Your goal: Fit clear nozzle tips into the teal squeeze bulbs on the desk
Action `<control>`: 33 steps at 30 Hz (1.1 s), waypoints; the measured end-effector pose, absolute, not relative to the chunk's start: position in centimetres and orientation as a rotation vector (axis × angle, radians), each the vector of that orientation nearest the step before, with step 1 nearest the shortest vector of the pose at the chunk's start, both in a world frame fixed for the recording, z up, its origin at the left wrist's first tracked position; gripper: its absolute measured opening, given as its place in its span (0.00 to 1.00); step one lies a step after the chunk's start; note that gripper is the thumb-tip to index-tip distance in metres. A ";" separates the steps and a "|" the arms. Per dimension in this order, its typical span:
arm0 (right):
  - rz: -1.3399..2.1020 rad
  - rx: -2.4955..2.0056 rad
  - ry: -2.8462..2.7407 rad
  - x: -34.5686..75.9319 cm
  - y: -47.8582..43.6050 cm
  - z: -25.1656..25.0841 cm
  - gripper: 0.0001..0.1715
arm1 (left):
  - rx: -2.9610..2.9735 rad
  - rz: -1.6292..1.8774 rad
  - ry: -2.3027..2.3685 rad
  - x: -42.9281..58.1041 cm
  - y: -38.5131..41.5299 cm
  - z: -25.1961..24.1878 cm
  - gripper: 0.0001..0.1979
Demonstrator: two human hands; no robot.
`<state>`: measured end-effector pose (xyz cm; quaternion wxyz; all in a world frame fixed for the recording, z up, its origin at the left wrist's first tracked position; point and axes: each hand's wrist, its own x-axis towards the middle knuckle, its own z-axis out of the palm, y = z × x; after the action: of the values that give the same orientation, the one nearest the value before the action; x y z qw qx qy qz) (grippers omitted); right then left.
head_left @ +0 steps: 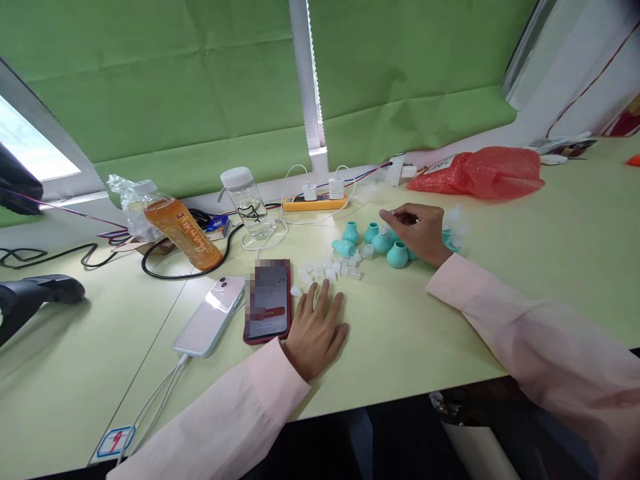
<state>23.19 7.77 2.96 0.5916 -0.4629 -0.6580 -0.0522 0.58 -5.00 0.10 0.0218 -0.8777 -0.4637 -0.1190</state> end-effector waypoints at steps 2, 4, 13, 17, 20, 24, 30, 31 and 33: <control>-0.095 -1.129 -1.548 23.3 7.9 2.9 0.14 | -2.721 -0.306 -1.442 0.6 -5.0 -0.1 0.23; -0.067 -1.164 -1.554 23.4 8.0 2.9 0.14 | -2.714 -0.290 -1.447 0.5 -5.0 -0.3 0.22; -0.036 -1.258 -1.626 23.3 8.0 2.7 0.15 | -2.771 -0.379 -1.356 0.7 -5.0 0.2 0.17; -0.085 -1.276 -1.580 23.3 8.0 2.6 0.18 | -2.794 -0.408 -1.332 0.6 -4.9 0.2 0.15; -0.077 -1.278 -1.578 23.3 8.0 2.5 0.18 | -2.794 -0.469 -1.339 0.5 -4.7 -0.1 0.14; -0.083 -1.304 -1.600 23.2 8.3 2.3 0.18 | -2.721 -0.473 -1.407 0.5 -4.7 -0.3 0.16; -0.128 -1.246 -1.564 23.2 7.7 2.7 0.21 | -2.705 -0.436 -1.368 0.6 -4.6 -0.1 0.13; -0.154 -1.209 -1.534 23.0 7.4 2.7 0.21 | -2.693 -0.437 -1.370 0.5 -4.5 -0.1 0.12; -0.223 -1.116 -1.568 22.5 6.4 2.7 0.17 | -2.659 -0.440 -1.385 0.5 -4.3 -0.2 0.12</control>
<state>22.52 6.38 2.69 0.5663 -0.4749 -0.6669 -0.0951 0.50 -4.31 -0.24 0.0556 -0.8761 -0.4564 -0.1451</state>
